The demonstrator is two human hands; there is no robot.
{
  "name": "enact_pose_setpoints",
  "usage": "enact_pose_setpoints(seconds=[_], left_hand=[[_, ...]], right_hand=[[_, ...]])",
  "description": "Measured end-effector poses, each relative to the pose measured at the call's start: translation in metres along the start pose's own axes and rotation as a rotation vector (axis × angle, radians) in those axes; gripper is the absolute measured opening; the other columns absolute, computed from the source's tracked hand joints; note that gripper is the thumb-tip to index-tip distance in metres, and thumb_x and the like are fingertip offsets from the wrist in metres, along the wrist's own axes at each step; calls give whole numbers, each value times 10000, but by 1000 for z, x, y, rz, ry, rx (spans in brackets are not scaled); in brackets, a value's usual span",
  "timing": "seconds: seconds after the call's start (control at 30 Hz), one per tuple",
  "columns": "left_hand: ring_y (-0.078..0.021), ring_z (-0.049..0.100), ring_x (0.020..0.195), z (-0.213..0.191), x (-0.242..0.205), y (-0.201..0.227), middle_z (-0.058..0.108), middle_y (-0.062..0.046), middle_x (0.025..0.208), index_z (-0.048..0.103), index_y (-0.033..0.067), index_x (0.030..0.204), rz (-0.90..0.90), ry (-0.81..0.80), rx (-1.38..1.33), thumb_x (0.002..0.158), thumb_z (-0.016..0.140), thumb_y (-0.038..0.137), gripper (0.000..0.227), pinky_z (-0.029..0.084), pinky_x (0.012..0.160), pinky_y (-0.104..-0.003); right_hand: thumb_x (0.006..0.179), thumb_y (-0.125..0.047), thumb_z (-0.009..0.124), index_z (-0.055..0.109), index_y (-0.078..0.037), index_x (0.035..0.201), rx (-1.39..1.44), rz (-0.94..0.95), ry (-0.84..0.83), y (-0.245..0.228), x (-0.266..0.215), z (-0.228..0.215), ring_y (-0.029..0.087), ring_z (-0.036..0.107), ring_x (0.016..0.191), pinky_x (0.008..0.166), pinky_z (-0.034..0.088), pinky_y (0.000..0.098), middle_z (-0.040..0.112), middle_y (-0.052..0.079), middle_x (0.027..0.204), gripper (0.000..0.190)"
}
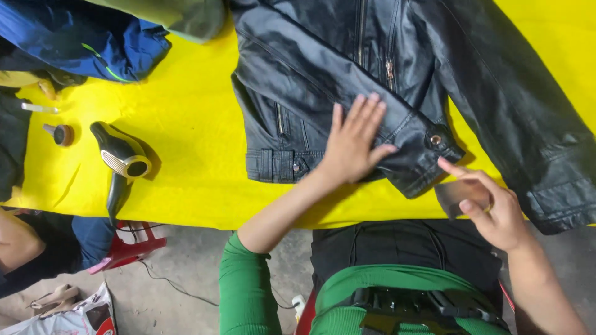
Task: The person scrubs a black leather jacket laid on a yellow table using a small brown block. They work on the front panels, sleeves, and cuffs, repeatedly rubbing the surface to clean or condition the leather.
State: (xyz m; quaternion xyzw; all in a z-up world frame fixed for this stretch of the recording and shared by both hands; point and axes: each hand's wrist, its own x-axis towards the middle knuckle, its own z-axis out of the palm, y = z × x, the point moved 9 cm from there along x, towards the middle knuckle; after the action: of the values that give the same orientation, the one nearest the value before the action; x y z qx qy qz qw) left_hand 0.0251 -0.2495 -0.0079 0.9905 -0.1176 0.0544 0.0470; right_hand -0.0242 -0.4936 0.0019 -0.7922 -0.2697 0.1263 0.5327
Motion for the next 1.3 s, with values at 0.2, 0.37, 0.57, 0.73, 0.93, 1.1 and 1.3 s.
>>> enact_pose_setpoints(seconds=[0.2,0.37,0.57,0.73,0.93,1.1,1.3], left_hand=[[-299,233,1639,-21,-38,45,264,-48,1741,297,259,1651,60,-20,39,1001,436,740,820,275,1294,-611],[-335,181,1653,-36,-54,24,215,-68,1751,335,257,1642,-29,3,-99,1010,526,667,777,214,1299,-685],[-237,557,711,-67,-78,22,560,-70,788,622,93,930,-280,139,-624,999,669,244,172,451,671,-382],[-138,726,693,10,-99,36,742,-7,771,643,122,1084,-686,-64,-933,934,691,410,328,540,685,-315],[-212,745,596,13,-92,37,758,-154,771,587,39,1068,-992,-141,-1381,932,712,305,323,633,526,-301],[-182,710,687,54,-97,48,726,-106,815,604,12,1107,-906,56,-1768,960,723,187,258,638,682,-317],[-275,761,796,77,-98,55,664,-149,751,458,78,922,-887,83,-1970,1049,633,163,232,666,688,-341]], right_hand=[[927,-505,473,543,-68,1403,-118,50,-44,-3,4,5,254,608,1338,1034,512,350,552,58,1560,650],[929,-454,526,608,31,1172,-170,-102,32,-28,-3,4,316,608,1324,1111,464,399,623,169,1442,549],[1039,-376,487,551,0,1349,496,285,267,50,-29,2,259,566,1345,1194,434,375,604,144,1391,492],[1050,-414,539,585,-63,1303,895,361,238,76,-24,13,308,594,1306,1180,464,443,620,133,1323,435],[914,-480,662,621,-39,1233,855,369,11,75,-9,41,231,592,1116,956,473,340,638,119,1133,546],[809,-583,652,722,-120,1180,333,269,-343,33,4,60,156,719,982,874,517,273,746,52,1073,597],[770,-442,793,767,-202,1149,-89,160,-336,6,16,48,143,722,1006,907,521,290,777,-28,1101,450]])
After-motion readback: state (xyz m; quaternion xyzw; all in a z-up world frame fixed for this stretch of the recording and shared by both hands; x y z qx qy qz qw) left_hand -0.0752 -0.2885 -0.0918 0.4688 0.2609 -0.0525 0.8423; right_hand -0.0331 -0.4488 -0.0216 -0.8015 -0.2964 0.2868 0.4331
